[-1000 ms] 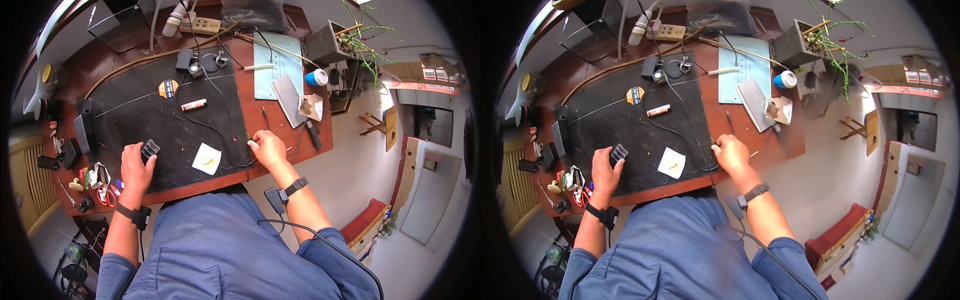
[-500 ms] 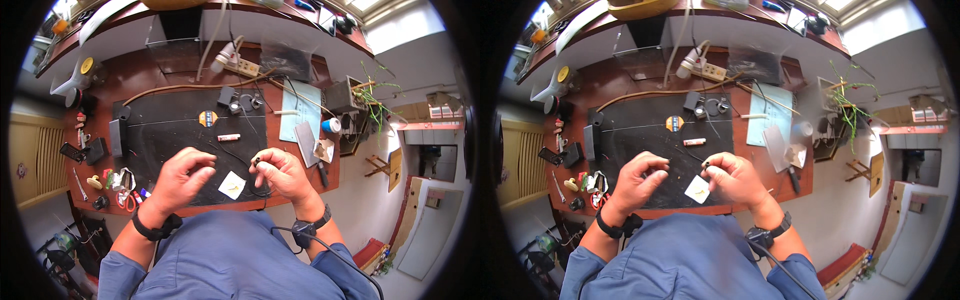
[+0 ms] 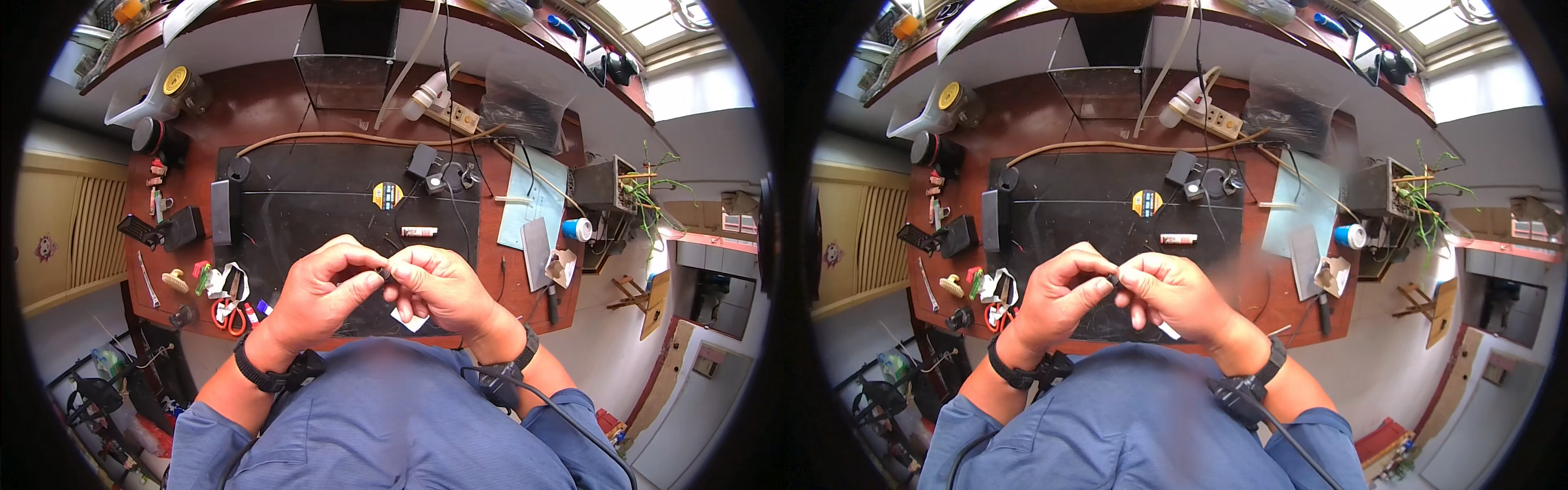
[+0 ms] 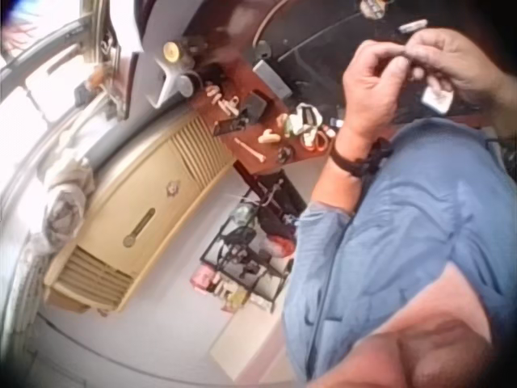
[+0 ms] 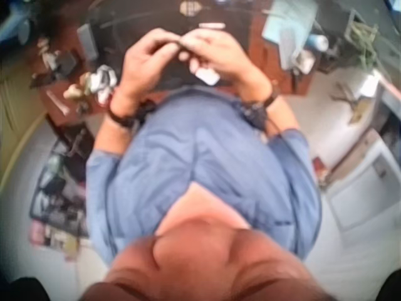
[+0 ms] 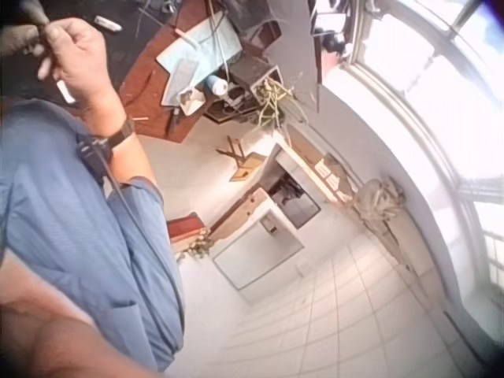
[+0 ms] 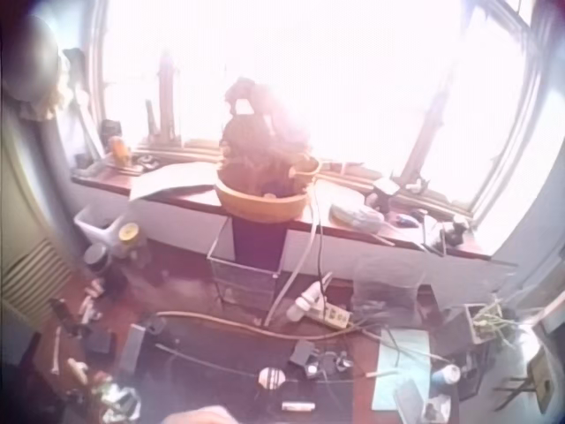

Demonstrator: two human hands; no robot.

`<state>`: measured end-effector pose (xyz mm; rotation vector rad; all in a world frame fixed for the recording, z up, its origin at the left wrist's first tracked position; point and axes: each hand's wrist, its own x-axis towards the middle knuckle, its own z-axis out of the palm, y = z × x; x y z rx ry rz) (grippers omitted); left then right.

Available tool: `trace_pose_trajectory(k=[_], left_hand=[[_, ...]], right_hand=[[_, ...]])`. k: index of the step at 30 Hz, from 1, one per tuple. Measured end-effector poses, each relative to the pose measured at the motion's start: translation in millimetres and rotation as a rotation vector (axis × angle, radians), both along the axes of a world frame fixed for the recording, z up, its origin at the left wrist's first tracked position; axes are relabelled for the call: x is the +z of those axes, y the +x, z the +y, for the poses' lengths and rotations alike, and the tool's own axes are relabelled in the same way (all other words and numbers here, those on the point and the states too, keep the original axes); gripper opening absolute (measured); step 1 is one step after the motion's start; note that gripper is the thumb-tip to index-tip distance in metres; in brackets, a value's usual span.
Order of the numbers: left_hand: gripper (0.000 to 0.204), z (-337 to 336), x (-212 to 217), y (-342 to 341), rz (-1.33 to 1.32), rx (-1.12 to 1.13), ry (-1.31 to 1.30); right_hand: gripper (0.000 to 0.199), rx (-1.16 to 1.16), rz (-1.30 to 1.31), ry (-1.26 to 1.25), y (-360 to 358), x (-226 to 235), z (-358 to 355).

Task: The person assembles a small electronic device by inserting a black cylindrical component into a white tube, then attaching the assembly to a black plastic housing. The person handles the components by hand and secures them together on a cluttered workbench.

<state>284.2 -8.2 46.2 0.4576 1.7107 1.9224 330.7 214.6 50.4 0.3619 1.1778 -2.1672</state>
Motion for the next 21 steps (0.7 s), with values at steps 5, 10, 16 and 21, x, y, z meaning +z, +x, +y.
trace_pose_trajectory(k=[5, 10, 16, 21], left_hand=[[0.007, -0.9, -9.2, -4.3, -0.033, 0.052, 0.069], [0.016, 5.5, -15.3, 3.5, -0.277, 0.093, 0.109], [0.026, 8.7, -21.8, -5.1, -0.147, 0.006, 0.070], [0.023, 14.5, -20.3, -7.3, -0.159, 0.023, 0.085]], right_hand=[[0.023, -0.026, 0.087, 0.053, -5.3, -2.1, -6.9], [0.023, -0.146, -0.018, -0.029, -1.1, -16.8, -11.8], [0.024, -0.131, 0.000, 0.026, -6.4, -17.9, -3.6], [0.025, -0.163, -0.002, 0.042, -8.4, -20.9, -2.0]])
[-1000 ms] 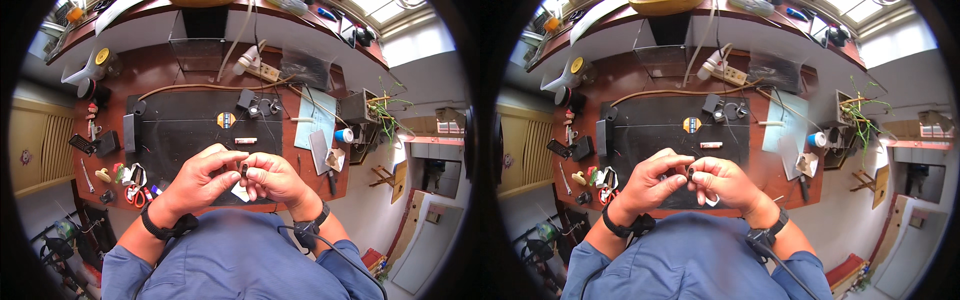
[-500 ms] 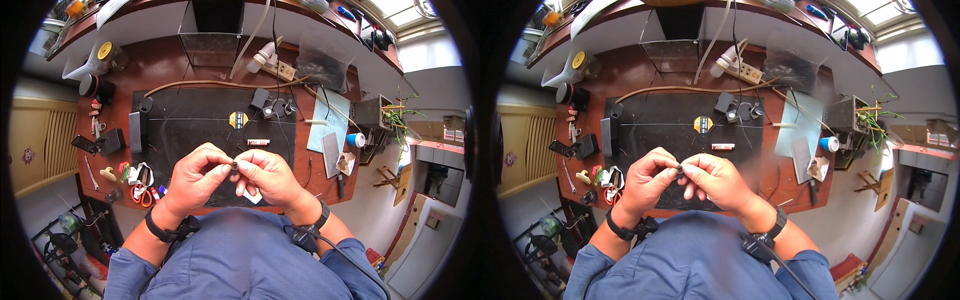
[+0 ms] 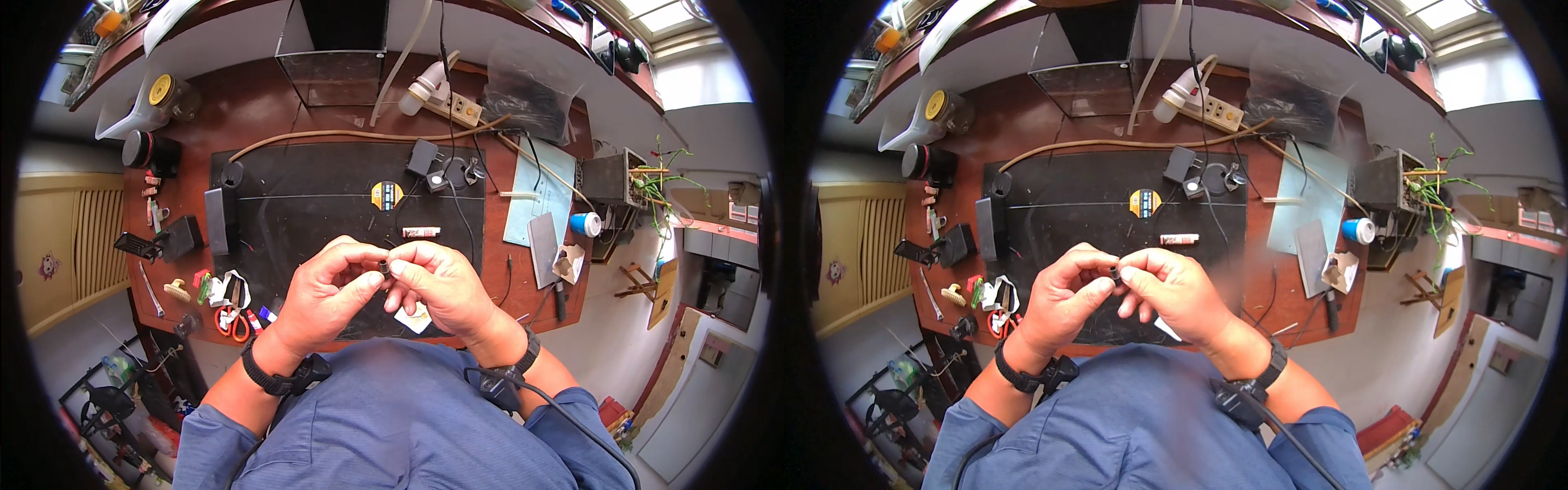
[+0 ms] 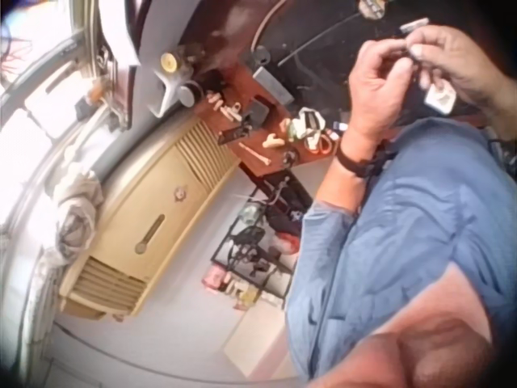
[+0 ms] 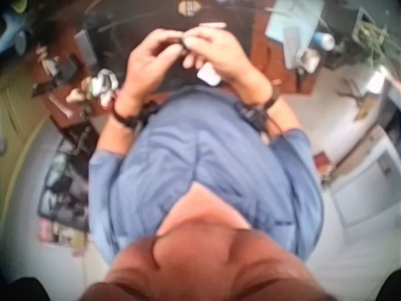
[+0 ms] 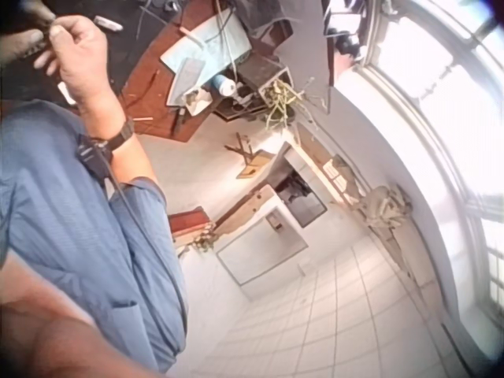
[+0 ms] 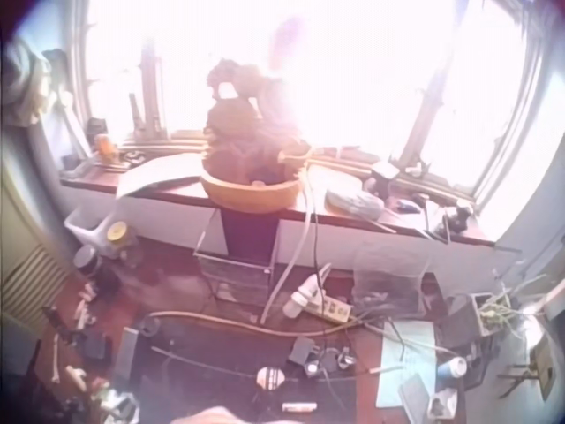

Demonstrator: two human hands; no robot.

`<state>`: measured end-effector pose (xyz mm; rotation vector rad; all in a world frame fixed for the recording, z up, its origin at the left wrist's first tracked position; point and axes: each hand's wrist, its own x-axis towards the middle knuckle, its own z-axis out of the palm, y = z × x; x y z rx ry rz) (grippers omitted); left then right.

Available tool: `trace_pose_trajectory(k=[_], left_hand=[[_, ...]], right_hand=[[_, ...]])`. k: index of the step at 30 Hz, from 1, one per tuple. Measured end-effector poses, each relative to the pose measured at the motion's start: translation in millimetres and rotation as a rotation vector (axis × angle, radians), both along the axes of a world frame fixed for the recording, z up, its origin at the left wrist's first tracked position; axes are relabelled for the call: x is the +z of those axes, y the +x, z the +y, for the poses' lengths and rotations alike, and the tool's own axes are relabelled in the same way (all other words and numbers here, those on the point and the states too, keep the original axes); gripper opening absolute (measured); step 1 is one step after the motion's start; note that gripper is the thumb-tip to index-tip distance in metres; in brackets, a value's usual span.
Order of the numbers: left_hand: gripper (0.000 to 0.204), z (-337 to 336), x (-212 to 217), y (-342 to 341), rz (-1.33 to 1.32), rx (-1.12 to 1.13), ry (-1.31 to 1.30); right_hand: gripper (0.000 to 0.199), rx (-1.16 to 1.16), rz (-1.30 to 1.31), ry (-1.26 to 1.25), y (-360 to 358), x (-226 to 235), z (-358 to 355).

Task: The person assembles a small electronic device by inserting a black cylindrical component into a white tube, then attaching the assembly to a black plastic housing. The person handles the components by hand and secures them together on a cluttered workbench.

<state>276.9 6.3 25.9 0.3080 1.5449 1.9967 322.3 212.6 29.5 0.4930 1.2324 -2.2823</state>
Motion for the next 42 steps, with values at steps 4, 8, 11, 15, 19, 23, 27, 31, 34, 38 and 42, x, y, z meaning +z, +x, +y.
trace_pose_trajectory(k=[4, 8, 11, 15, 19, 23, 27, 31, 34, 38, 42], left_hand=[[0.020, 0.3, 0.8, -2.0, -0.013, 0.005, -0.025], [0.017, 0.7, -3.2, -1.9, -0.024, 0.037, -0.016], [0.015, -0.7, -4.3, -3.6, -0.014, 0.034, -0.033], [0.013, -2.1, -4.4, -4.9, 0.008, 0.032, -0.046], [0.013, -2.6, -6.1, -5.5, 0.041, 0.043, -0.042], [0.012, -2.6, -6.3, -7.4, 0.036, 0.056, -0.048], [0.011, -3.6, -7.7, -8.8, 0.067, 0.065, -0.091], [0.012, -7.1, -11.0, -10.0, 0.155, 0.068, -0.165], [0.012, -4.4, -8.0, -10.1, 0.152, 0.098, -0.168], [0.016, -3.8, -4.0, -9.8, 0.252, 0.092, -0.252], [0.022, -6.1, 0.7, -12.7, 0.387, 0.036, -0.335]], right_hand=[[0.024, 0.006, 0.009, 0.031, -0.5, 0.7, -0.8], [0.021, -0.008, 0.026, 0.057, -0.3, 1.4, -2.3], [0.019, -0.028, 0.031, 0.018, 0.2, -2.6, -2.7], [0.017, -0.022, 0.035, 0.010, -0.2, -5.7, -3.6], [0.016, -0.017, 0.048, 0.005, -2.8, -7.1, -3.9], [0.017, -0.005, 0.045, 0.010, -6.0, -6.9, -4.1], [0.019, 0.027, 0.041, 0.027, -7.6, -7.1, -3.3], [0.018, 0.062, 0.037, 0.077, -10.1, -4.2, -3.2], [0.017, 0.046, 0.065, 0.141, -10.6, -3.5, -3.6], [0.018, 0.001, 0.123, 0.173, -9.4, 0.2, -5.8], [0.019, 0.006, 0.151, 0.174, -9.5, 2.2, -4.7]])
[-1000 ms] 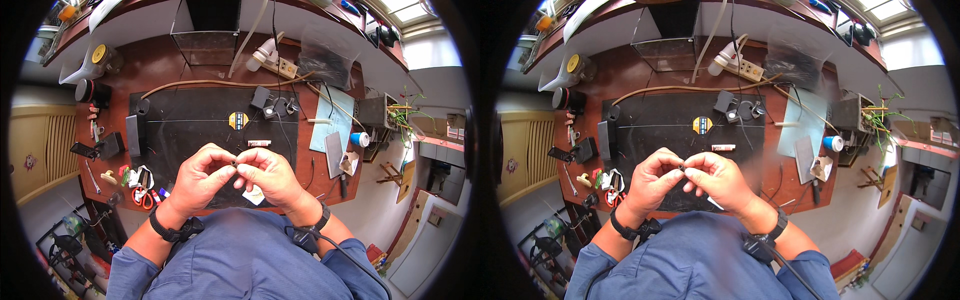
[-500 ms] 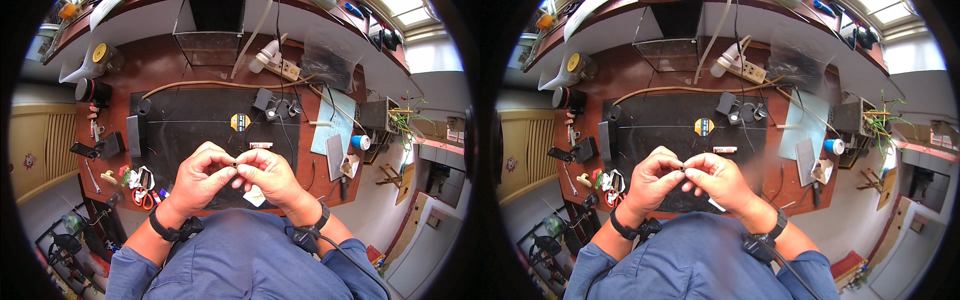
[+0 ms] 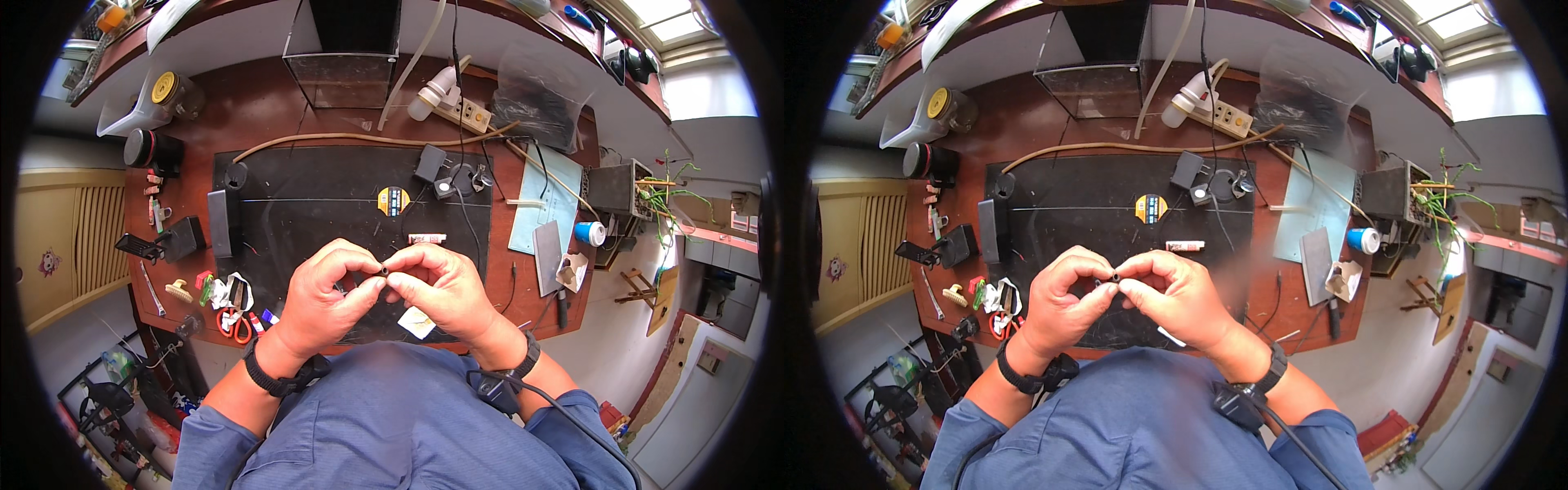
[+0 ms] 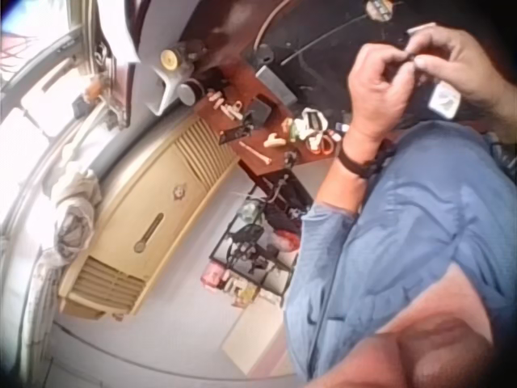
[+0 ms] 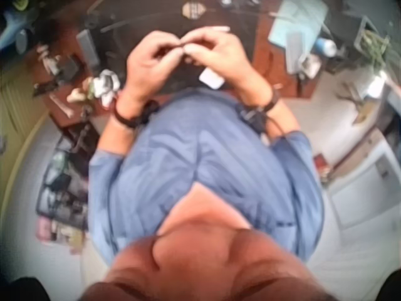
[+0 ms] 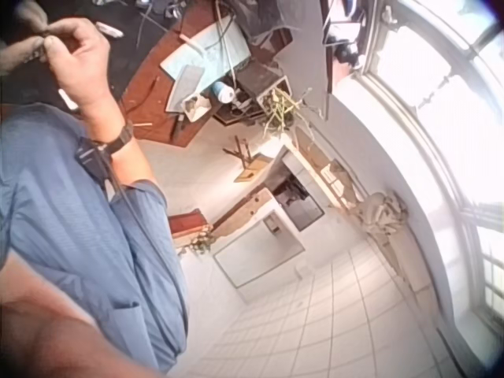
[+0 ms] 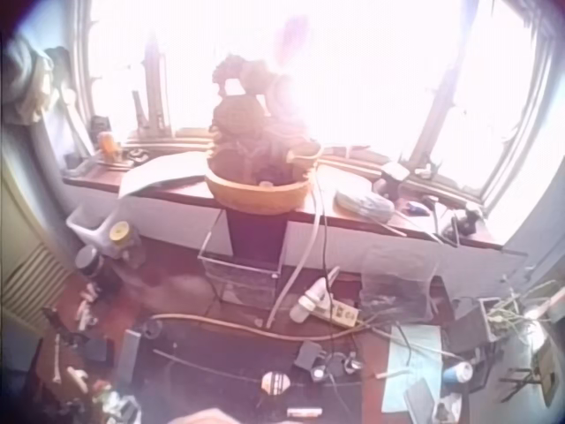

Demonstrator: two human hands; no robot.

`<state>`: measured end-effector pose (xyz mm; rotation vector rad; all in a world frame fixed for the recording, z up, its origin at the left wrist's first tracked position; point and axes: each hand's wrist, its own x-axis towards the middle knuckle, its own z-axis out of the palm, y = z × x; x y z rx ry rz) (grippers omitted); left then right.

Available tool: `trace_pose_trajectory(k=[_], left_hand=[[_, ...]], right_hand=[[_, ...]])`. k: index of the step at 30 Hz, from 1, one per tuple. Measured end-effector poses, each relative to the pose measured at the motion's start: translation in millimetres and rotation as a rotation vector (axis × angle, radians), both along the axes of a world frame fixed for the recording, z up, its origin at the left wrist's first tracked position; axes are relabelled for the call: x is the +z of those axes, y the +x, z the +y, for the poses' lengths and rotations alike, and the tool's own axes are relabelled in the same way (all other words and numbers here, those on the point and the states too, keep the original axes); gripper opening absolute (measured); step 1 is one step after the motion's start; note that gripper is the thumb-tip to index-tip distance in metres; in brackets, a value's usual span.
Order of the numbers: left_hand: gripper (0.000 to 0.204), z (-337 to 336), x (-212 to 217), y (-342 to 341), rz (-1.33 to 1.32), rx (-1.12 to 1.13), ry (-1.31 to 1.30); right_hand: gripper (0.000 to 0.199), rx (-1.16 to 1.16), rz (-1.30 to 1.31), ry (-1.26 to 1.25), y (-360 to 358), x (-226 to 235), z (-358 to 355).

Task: The person assembles a small electronic device by inserting a black cylindrical component into a white tube, then attaching the assembly to a black plastic housing. The person handles the components by hand and secures them together on a cluttered workbench.

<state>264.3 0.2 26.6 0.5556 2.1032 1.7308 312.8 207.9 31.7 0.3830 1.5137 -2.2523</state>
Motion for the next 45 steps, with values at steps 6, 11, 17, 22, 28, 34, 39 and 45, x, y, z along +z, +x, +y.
trace_pose_trajectory(k=[6, 11, 17, 22, 28, 34, 39, 45], left_hand=[[0.023, 1.9, -1.1, 0.2, 0.129, -0.014, -0.015], [0.026, 1.9, -0.2, -1.1, 0.193, -0.021, -0.025], [0.027, 2.6, 3.4, -0.6, 0.143, -0.020, -0.008], [0.022, 3.2, 8.8, 0.1, 0.046, -0.020, -0.016], [0.018, 4.8, 9.0, 1.4, 0.014, -0.004, 0.027], [0.015, 3.4, -1.2, -0.5, -0.037, 0.038, 0.067], [0.014, -1.9, -11.4, -0.5, -0.463, 0.176, 0.248], [0.016, -12.8, -18.6, -6.4, -0.732, 0.236, 0.384]], right_hand=[[0.021, 0.021, 0.043, 0.013, 3.5, -2.6, 2.2], [0.020, 0.012, 0.087, 0.044, 9.2, -9.3, 1.2], [0.017, -0.004, 0.146, 0.048, 9.8, -4.1, -0.7], [0.013, -0.040, 0.140, 0.062, 10.7, -1.2, -0.9], [0.011, -0.038, 0.213, 0.118, 8.4, -2.9, -1.4], [0.013, -0.020, 0.169, 0.118, 1.3, -11.5, -3.1], [0.022, -0.043, 0.051, 0.014, -10.9, -21.0, 0.9], [0.021, -0.193, 0.026, 0.080, -24.6, -43.2, 8.1]])
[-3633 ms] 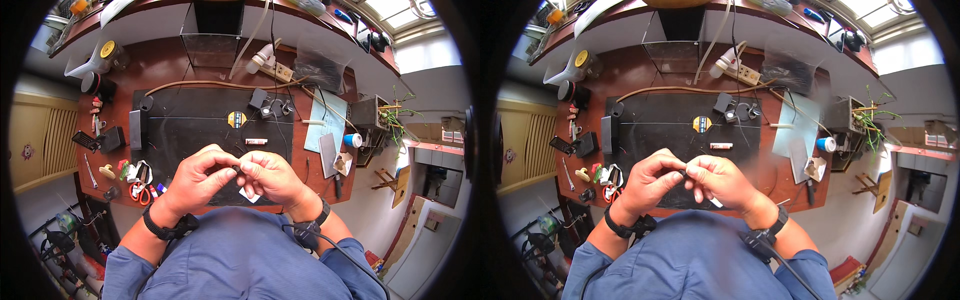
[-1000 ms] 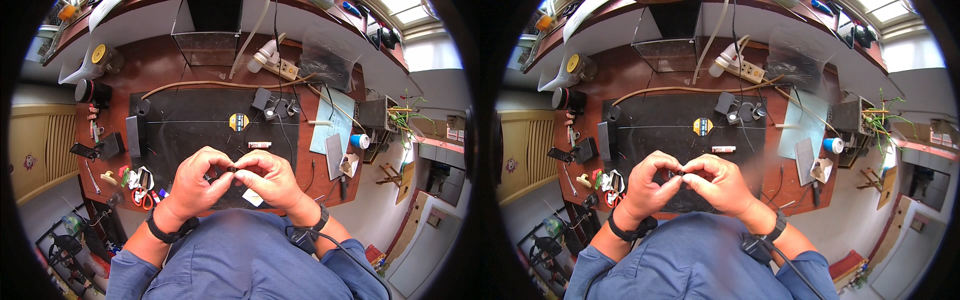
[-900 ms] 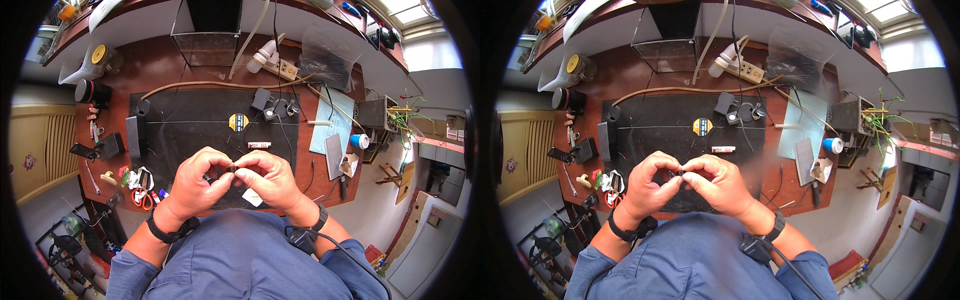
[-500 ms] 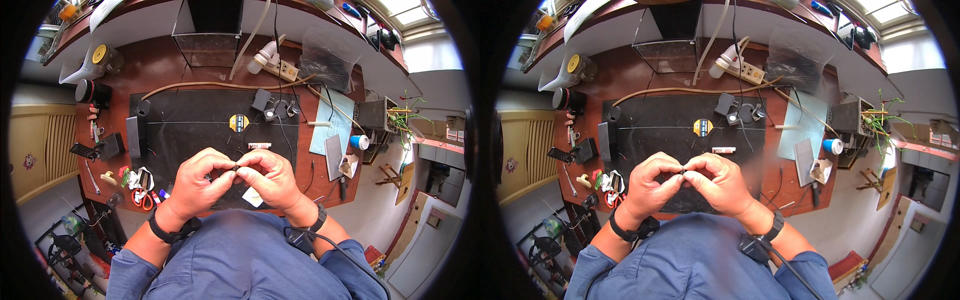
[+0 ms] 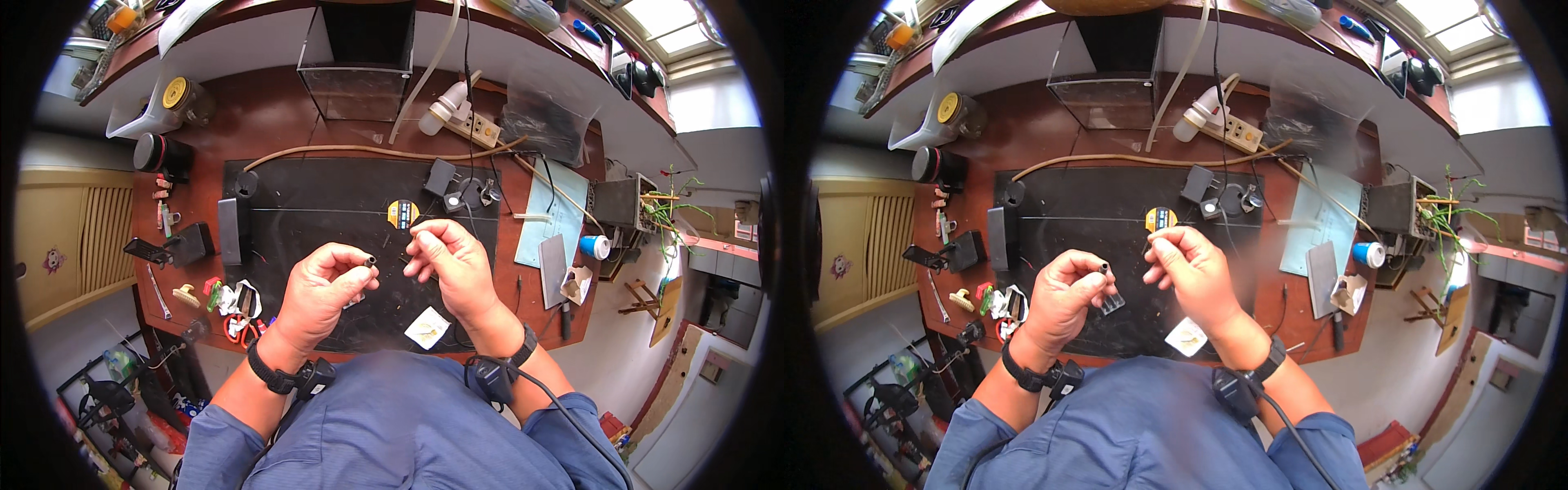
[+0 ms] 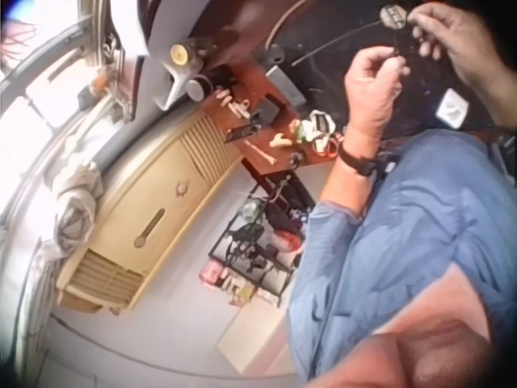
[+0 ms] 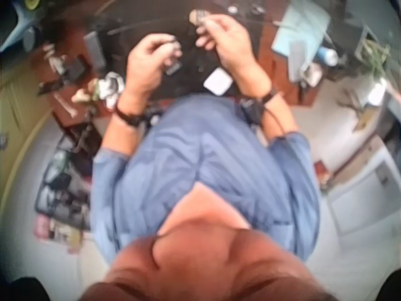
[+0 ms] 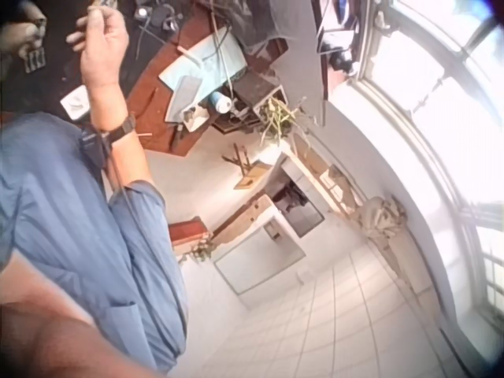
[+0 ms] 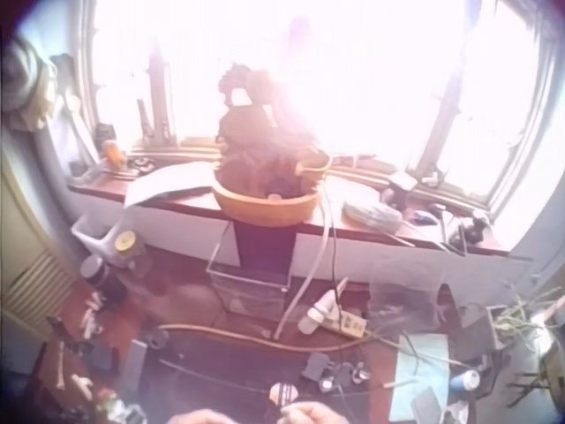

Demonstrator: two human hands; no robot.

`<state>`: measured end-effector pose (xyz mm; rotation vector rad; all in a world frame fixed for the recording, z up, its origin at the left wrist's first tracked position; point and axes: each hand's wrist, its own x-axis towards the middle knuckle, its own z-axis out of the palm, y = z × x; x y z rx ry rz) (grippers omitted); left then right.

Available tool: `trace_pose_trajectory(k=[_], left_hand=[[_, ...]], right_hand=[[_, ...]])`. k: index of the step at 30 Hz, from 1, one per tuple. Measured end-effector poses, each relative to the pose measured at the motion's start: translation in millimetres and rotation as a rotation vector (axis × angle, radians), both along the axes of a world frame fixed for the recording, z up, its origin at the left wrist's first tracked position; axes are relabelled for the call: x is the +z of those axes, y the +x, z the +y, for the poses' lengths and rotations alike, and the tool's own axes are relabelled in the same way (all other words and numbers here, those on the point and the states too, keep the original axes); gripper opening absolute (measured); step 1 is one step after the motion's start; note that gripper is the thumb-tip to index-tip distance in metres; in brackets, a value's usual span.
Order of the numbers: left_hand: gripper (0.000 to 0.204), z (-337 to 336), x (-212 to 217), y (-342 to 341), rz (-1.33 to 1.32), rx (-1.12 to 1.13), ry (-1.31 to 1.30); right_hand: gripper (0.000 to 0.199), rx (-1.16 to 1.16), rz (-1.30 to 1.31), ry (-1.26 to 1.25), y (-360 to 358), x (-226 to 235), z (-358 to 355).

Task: The person assembles a small electronic device by inserting a black cylindrical component into a white tube, then attaching the assembly to a black plastic housing. The person handles the components by hand and secures them together on a cluttered workbench.

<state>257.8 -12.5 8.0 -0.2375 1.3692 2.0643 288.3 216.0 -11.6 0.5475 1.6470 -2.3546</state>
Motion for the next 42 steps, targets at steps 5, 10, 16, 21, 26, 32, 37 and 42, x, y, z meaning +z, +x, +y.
trace_pose_trajectory(k=[5, 10, 16, 21, 26, 32, 37, 42], left_hand=[[0.015, -3.6, -4.5, -2.4, -0.049, 0.035, 0.096], [0.017, -6.6, -9.3, -4.3, -0.081, 0.038, 0.153], [0.019, -10.8, -9.0, -10.1, -0.130, 0.060, 0.197], [0.016, -12.4, -9.6, -14.2, -0.159, 0.094, 0.227], [0.015, -15.2, -12.5, -16.8, -0.163, 0.103, 0.215], [0.017, -14.5, -22.2, -16.6, -0.095, 0.129, 0.134], [0.018, -11.1, -33.4, -13.6, -0.015, 0.083, -0.053], [0.019, -3.3, -43.5, -9.3, 0.014, 0.026, -0.229]], right_hand=[[0.024, -0.069, -0.083, -0.028, -24.4, -25.0, 4.9], [0.031, -0.131, -0.090, 0.082, -58.7, -37.7, 0.3], [0.060, -0.075, -0.062, 0.165, -92.2, -53.6, -1.2], [0.069, -0.025, -0.112, 0.232, -112.0, -58.3, -4.9], [0.067, 0.004, -0.110, 0.269, -119.6, -56.5, -8.4], [0.054, 0.094, -0.086, 0.251, -81.9, -49.0, 7.7], [0.031, 0.393, 0.064, 1.034, -20.1, -51.3, 34.5], [0.027, 0.514, 0.009, 1.192, 4.7, -50.6, 44.2]])
